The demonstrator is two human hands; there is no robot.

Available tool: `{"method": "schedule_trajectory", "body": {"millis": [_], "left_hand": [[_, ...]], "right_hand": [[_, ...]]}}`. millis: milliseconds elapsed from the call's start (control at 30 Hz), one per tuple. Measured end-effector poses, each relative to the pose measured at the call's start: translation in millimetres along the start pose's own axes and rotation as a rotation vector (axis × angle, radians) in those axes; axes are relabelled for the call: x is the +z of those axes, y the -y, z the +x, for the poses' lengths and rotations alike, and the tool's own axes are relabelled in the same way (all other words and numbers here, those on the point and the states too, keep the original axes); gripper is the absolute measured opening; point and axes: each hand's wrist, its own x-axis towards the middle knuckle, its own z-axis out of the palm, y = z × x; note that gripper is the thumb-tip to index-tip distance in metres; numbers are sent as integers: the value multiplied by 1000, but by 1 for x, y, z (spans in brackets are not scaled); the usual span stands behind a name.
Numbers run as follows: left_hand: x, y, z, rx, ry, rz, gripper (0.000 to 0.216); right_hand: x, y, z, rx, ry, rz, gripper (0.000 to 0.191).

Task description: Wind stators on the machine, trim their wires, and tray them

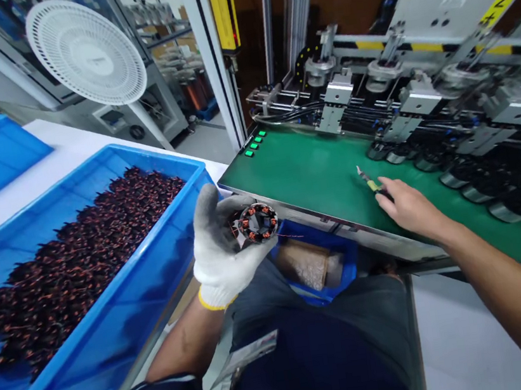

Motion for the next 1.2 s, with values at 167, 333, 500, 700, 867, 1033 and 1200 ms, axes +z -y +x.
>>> {"method": "schedule_trajectory", "body": {"millis": [167, 333, 500, 700, 867, 1033, 1200], "left_hand": [[0, -2, 4, 3, -17, 11, 102], [5, -3, 6, -24, -34, 1, 105], [14, -7, 4, -11, 32, 5, 105], [16, -14, 1, -26, 49, 11, 105], [13, -10, -2, -21, 55, 61, 103], [7, 0, -4, -128, 99, 24, 110], [7, 8, -1, -167, 414, -192, 106]], "right_hand": [[-23, 60, -67, 170, 26, 906, 52], [-18, 148, -150, 165, 365, 1266, 43], [-8, 173, -167, 19, 354, 1571, 56], [-8, 168, -156, 21, 404, 1644, 59], [-9, 179, -152, 116, 392, 1623, 41], [-23, 165, -154, 124, 326, 1506, 41], [-64, 138, -126, 22, 172, 1137, 45]]}}
